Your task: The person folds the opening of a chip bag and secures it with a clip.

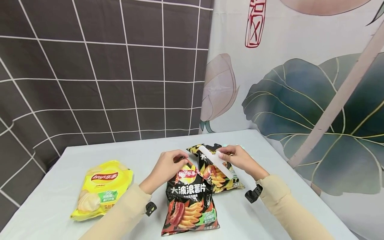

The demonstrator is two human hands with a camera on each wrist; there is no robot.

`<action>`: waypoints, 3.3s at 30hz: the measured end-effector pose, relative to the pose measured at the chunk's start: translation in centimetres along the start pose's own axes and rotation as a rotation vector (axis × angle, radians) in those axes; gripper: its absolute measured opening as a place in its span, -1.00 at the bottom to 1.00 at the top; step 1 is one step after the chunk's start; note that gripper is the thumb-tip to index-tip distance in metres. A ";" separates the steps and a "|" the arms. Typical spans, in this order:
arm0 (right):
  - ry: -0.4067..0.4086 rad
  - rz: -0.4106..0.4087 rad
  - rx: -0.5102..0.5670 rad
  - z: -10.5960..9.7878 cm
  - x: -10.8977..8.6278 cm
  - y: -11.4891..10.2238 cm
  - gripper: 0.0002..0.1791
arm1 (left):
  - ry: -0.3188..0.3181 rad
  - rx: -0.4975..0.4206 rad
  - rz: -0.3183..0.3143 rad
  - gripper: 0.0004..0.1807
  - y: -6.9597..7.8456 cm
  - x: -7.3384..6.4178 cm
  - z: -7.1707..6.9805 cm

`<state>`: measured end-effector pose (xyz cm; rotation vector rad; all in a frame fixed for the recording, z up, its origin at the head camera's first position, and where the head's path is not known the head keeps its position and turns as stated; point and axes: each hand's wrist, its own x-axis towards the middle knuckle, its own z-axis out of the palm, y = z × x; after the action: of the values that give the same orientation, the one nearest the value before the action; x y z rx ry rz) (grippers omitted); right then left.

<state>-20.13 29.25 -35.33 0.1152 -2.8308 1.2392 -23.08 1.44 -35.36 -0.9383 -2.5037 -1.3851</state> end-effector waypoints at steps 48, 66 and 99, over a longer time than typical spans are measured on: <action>-0.179 -0.016 0.329 3.5 0.6 -2.6 -0.65 | 0.053 0.030 -0.047 -0.84 -0.9 -0.4 -0.9; -0.209 -0.028 0.361 4.3 1.3 -3.4 -0.64 | 0.055 0.057 0.029 -0.78 -1.0 -0.3 -1.9; -0.290 -0.041 0.332 3.9 0.1 -2.2 -0.44 | -0.031 0.032 0.008 -0.70 -0.7 -0.4 -0.8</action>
<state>-20.10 24.89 -36.38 0.3926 -2.7975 1.8061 -23.35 0.38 -35.58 -0.9708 -2.5333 -1.3347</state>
